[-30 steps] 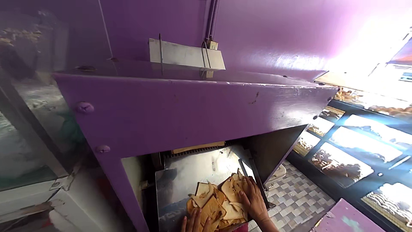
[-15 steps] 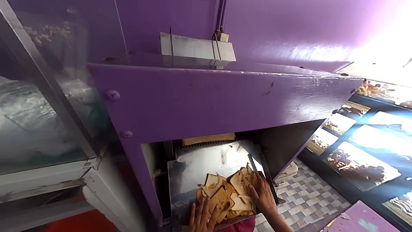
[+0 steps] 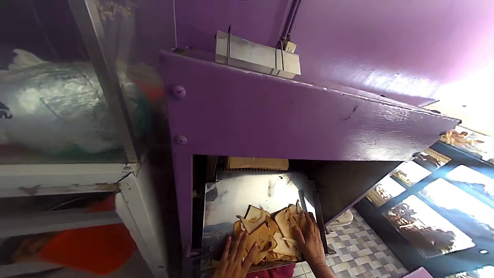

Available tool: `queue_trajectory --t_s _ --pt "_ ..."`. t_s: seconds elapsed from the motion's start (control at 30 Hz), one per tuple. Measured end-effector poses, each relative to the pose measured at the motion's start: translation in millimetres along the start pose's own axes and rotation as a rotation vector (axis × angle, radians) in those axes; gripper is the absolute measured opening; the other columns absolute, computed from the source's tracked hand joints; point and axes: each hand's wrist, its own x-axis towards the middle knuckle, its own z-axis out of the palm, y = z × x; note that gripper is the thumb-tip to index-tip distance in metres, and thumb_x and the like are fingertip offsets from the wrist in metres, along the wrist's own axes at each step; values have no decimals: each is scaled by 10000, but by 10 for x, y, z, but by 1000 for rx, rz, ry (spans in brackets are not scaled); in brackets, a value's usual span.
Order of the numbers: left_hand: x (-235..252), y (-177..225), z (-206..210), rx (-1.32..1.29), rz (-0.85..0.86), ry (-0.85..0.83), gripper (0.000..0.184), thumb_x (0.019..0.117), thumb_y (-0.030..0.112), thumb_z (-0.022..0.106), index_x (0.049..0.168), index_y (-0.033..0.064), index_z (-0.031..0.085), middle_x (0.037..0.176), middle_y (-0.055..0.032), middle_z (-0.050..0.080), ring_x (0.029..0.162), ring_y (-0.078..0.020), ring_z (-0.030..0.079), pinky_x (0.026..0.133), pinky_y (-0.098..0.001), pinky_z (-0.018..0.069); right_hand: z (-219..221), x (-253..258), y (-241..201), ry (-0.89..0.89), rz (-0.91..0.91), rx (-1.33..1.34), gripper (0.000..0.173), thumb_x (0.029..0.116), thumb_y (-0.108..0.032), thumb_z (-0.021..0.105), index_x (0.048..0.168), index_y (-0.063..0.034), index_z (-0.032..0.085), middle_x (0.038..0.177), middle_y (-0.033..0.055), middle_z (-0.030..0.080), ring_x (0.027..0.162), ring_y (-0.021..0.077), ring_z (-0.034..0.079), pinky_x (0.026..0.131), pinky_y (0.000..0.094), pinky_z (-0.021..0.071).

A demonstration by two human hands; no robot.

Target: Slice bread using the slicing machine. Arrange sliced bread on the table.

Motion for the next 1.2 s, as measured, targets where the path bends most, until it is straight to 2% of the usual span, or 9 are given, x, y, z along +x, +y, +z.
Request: queue_trajectory --t_s 0.13,0.3,0.47,0.6,0.67,0.87,1.0,1.1,1.2 --pt "-9 25 -20 -41 -20 -29 726 947 520 610 1516 86 490 1542 -286 437 1436 -446 428 1142 -667 316 -15 -29 -8 -25 -2 -15 889 932 -623 410 1499 61 446 1531 333 417 1406 522 420 1144 620 350" --pt "27 32 -25 -125 -39 -109 717 975 494 591 1545 83 445 1587 -291 364 1475 -454 360 1173 -681 246 -83 -17 -20 -52 -10 4 863 954 -576 443 1506 86 413 1549 362 364 1419 543 386 1155 639 324" --pt "-6 39 34 -39 -7 -15 745 932 533 631 1524 105 483 1559 -275 419 1451 -428 414 1149 -661 314 -40 -9 -10 -26 -5 -14 889 932 -614 414 1493 75 445 1535 350 396 1408 539 405 1150 637 327" --pt "-26 64 6 -51 -27 -42 726 949 514 614 1527 96 479 1559 -281 416 1447 -437 416 1149 -668 306 -50 -59 -8 -41 -23 -18 851 945 -580 431 1485 77 454 1530 364 391 1405 556 396 1148 646 326" --pt "-5 44 19 -89 -33 -50 717 968 507 594 1535 88 464 1567 -287 400 1456 -448 395 1163 -680 270 -74 -34 -15 -49 -30 -11 827 954 -552 446 1487 80 449 1533 372 379 1407 558 391 1151 651 317" --pt "-25 7 43 14 15 51 723 943 554 592 1511 115 500 1538 -265 453 1439 -407 440 1143 -639 337 -37 -5 -40 -35 4 -39 863 932 -615 410 1489 41 472 1528 316 431 1411 506 421 1147 609 349" --pt "-5 14 25 54 14 37 727 932 577 592 1499 128 522 1531 -260 466 1428 -403 456 1136 -651 336 -9 5 -4 -35 4 -40 858 921 -616 430 1494 22 475 1532 299 436 1414 490 424 1141 597 366" --pt "19 32 -7 17 -14 -37 748 939 557 605 1522 103 490 1544 -293 430 1439 -452 419 1146 -689 287 13 12 34 -29 1 -39 878 924 -651 402 1495 12 478 1537 290 436 1418 475 427 1137 592 375" --pt "37 35 -16 23 -18 -56 731 949 545 579 1517 93 496 1533 -312 431 1415 -483 438 1138 -699 285 21 3 20 -31 25 -33 870 934 -651 396 1505 1 470 1554 281 419 1417 468 434 1122 596 390"
